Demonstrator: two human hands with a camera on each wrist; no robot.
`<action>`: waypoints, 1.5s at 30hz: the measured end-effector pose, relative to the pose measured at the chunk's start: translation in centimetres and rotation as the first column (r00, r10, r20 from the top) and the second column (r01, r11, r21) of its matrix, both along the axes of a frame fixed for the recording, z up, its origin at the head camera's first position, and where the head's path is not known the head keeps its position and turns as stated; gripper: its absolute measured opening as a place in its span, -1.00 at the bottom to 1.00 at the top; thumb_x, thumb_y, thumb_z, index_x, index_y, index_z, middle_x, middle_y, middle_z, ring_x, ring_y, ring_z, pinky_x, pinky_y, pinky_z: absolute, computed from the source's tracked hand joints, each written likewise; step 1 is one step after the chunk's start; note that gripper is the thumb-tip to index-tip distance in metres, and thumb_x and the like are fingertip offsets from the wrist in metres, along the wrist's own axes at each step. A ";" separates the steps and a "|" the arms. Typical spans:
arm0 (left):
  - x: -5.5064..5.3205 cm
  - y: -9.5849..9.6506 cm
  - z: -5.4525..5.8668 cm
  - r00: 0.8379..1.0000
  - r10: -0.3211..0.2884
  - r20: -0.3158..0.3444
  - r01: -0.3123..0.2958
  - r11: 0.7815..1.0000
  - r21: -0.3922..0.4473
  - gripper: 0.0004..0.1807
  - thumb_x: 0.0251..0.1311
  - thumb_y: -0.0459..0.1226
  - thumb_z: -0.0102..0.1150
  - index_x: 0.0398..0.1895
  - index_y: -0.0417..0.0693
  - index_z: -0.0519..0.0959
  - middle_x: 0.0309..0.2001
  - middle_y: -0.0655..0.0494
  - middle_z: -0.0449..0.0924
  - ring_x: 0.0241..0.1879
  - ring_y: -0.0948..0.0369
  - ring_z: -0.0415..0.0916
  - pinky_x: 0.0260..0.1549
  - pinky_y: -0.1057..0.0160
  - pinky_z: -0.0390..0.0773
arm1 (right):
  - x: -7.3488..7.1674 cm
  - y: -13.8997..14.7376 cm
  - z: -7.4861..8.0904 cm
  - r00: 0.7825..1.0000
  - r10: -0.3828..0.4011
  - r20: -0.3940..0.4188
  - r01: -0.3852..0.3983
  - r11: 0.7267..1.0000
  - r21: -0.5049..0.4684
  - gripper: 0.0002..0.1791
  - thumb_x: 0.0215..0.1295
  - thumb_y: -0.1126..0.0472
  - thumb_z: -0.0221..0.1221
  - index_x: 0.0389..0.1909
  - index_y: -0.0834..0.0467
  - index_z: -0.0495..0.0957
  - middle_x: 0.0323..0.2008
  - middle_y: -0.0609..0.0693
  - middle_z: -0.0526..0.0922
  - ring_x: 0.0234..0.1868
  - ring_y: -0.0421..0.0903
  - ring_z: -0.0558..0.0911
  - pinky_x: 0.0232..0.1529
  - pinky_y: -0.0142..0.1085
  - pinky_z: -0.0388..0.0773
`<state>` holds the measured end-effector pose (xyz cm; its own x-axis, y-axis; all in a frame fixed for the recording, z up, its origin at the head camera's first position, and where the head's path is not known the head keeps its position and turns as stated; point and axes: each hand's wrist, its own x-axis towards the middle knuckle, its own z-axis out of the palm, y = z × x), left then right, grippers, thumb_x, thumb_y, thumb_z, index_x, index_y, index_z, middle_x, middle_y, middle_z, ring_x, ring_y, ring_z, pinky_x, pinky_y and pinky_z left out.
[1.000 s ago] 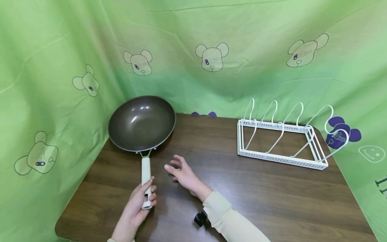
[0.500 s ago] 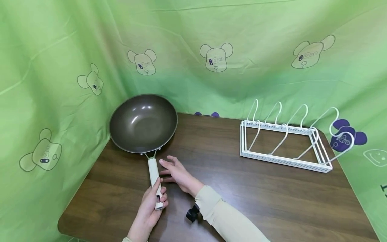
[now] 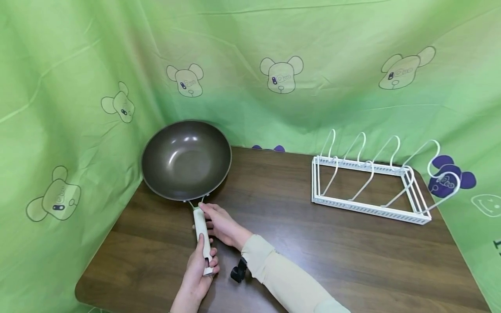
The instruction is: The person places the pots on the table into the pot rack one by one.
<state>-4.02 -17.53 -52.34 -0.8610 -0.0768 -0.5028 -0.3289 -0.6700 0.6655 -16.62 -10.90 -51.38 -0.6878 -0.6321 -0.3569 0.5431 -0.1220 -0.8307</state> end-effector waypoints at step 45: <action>-1.1 -0.6 0.3 1.000 -0.020 0.003 0.020 0.988 -0.152 -0.63 0.59 0.03 -0.19 -0.04 -0.11 0.27 -0.46 0.21 0.38 -0.64 0.39 0.29 -0.67 0.46 0.39 | -1.4 -4.2 -0.7 0.993 0.012 0.116 -0.016 0.999 0.030 -0.72 0.53 0.06 0.07 -0.10 0.23 0.49 -0.48 -0.05 0.54 -0.62 -0.21 0.47 -0.60 -0.41 0.49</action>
<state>-5.12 -18.16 -52.01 -0.8625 -0.1354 -0.4875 -0.3420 -0.5540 0.7590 -18.01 -15.10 -52.11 -0.6321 -0.6288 -0.4528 0.6371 -0.0891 -0.7657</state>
